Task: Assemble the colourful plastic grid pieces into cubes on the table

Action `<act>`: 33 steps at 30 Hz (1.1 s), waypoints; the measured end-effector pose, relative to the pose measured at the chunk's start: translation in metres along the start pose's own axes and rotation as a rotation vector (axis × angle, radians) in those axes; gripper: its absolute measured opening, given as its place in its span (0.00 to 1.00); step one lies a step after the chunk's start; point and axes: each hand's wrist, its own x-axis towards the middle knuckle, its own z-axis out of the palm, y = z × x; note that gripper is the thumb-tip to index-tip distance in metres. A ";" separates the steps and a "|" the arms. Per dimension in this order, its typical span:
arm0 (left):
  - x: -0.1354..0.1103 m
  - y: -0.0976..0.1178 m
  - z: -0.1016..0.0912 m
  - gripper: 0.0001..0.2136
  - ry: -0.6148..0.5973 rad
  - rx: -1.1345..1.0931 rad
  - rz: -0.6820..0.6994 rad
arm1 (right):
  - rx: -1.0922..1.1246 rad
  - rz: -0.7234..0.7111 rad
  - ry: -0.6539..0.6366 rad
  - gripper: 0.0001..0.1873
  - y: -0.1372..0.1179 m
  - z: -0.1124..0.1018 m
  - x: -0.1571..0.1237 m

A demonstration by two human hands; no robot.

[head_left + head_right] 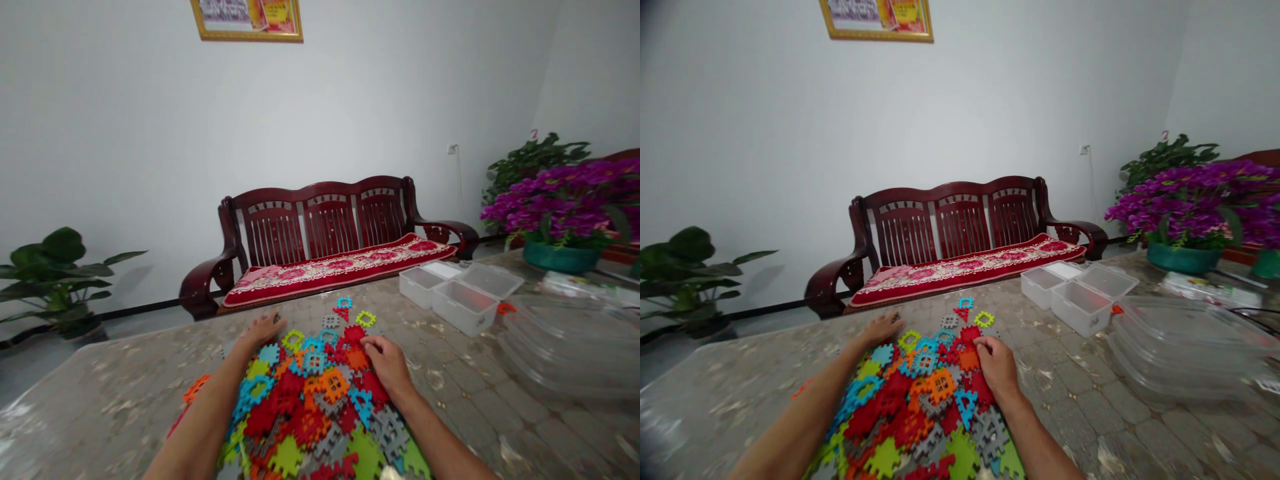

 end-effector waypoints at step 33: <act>-0.122 -0.146 0.003 0.27 0.229 -0.016 -0.101 | -0.609 -0.174 -0.150 0.25 -0.017 0.009 0.093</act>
